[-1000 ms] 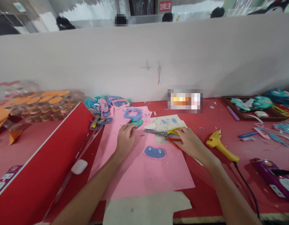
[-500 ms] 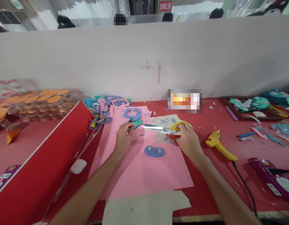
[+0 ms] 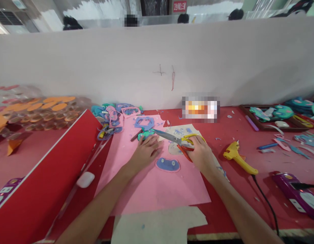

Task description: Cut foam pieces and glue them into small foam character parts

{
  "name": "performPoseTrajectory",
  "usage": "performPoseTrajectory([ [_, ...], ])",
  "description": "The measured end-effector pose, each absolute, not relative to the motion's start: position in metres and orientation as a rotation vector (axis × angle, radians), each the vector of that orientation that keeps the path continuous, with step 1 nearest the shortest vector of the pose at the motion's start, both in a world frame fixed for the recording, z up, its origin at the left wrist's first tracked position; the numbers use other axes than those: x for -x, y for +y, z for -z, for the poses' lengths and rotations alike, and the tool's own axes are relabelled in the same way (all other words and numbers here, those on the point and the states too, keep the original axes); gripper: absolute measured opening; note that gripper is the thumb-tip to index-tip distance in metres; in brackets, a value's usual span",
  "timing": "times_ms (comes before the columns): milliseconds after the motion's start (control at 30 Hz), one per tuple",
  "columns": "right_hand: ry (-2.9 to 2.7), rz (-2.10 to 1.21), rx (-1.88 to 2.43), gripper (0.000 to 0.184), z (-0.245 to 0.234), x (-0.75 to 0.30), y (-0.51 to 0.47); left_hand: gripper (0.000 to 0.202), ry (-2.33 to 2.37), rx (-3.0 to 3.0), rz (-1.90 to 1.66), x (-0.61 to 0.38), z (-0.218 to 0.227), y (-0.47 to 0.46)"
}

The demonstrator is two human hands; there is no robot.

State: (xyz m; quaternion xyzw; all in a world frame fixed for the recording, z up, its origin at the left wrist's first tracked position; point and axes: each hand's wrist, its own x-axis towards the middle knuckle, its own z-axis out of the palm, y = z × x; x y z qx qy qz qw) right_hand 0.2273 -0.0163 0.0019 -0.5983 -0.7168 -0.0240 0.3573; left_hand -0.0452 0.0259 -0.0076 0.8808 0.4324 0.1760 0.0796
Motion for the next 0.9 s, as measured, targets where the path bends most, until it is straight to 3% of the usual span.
performPoseTrajectory([
  [267, -1.826, 0.073, 1.555, 0.029, 0.004, -0.230, -0.015, 0.047, 1.330, -2.554, -0.549, 0.045, 0.005, 0.025],
  [633, -1.851, 0.151, 1.500, 0.033, 0.007, -0.232, -0.013, 0.022, 1.563, -2.178, -0.922, 0.050, -0.003, 0.027],
  [900, -1.854, 0.163, 1.504, 0.032, 0.007, -0.232, -0.013, 0.030, 1.571, -2.064, -1.044, 0.055, 0.004, 0.028],
])
